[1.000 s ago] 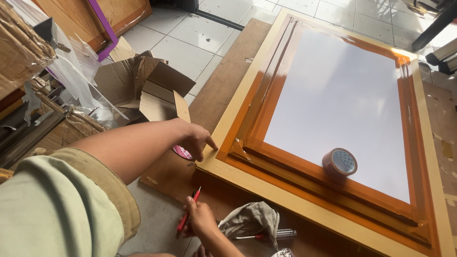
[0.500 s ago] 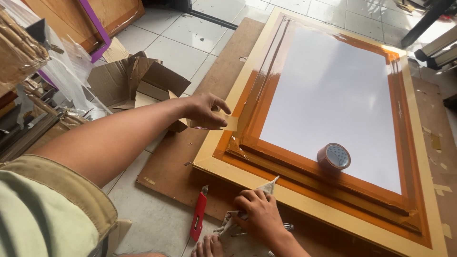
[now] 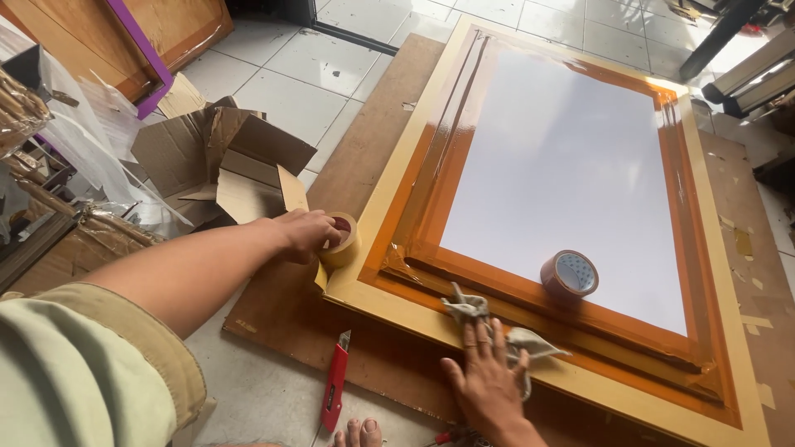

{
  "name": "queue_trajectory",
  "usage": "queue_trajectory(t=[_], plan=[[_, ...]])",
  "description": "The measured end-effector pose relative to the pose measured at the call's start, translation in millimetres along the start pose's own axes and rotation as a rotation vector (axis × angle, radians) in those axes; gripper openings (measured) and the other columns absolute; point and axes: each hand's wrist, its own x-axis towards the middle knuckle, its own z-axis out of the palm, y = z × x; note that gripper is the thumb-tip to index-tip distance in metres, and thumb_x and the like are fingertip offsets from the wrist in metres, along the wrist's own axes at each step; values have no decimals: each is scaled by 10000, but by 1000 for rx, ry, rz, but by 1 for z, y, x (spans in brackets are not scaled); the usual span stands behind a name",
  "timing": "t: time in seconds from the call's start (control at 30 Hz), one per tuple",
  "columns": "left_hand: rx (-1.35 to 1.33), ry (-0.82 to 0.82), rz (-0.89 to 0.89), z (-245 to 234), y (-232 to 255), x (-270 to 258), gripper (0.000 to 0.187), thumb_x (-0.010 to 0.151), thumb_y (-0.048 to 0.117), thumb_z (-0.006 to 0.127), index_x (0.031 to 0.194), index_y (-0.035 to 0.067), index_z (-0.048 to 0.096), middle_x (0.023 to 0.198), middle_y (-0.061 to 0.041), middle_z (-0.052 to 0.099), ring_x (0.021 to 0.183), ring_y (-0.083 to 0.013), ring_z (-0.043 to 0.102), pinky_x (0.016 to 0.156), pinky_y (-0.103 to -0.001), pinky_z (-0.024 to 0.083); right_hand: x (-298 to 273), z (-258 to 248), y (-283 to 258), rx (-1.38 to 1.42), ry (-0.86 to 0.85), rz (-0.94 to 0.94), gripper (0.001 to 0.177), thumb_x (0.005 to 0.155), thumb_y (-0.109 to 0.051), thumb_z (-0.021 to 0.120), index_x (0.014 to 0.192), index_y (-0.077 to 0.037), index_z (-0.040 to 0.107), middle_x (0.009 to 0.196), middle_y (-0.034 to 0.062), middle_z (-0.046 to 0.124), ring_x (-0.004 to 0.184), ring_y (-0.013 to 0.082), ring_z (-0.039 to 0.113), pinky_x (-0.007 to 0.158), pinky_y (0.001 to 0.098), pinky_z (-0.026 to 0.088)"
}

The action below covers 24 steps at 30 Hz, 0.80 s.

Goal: Taping the edges of a backboard to a frame using adhesive tape, a smoothing cloth, and a utility knife.

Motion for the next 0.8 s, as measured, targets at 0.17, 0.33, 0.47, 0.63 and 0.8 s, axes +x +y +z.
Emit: queue_trajectory(t=[0.17,0.33,0.47,0.63,0.8], plan=[[-205,76,-240,37,16,17,358,952,515,690,1052,175,745,1277,-35,698,1279,-276,633,988,-494,573,27,-48,-102,75,-42,-285,882,1081,-752,225,1809,-300,19,1903,-47,-38,1728,288,-175,1307,758,-99],[-487,232,-323,36,28,16,520,910,635,693,793,129,660,1033,-84,765,979,-276,710,827,-416,525,41,-62,-147,109,-44,-486,896,1078,-737,257,1816,-267,69,1907,-17,-14,1720,369,-178,1302,772,-107],[29,676,285,43,33,7,175,1009,355,720,1036,191,776,1149,-16,735,1138,-303,644,991,-556,466,22,-57,-103,137,-80,-360,863,1084,-723,224,1816,-292,70,1909,-65,3,1735,306,-163,1330,682,-110],[390,713,903,64,102,9,322,969,66,744,1171,309,683,1127,20,677,1226,-265,643,1179,-616,418,-17,-42,34,25,-181,34,805,1122,-654,161,1803,-361,-151,1907,-100,-201,1743,255,-226,1362,649,-92],[463,362,1276,101,174,-2,261,1040,216,688,1168,335,882,1177,134,794,1378,-160,617,1381,-662,238,-46,-14,131,214,-204,522,992,985,-851,89,1788,-339,-192,1909,-38,-252,1755,292,-275,1337,767,-11]])
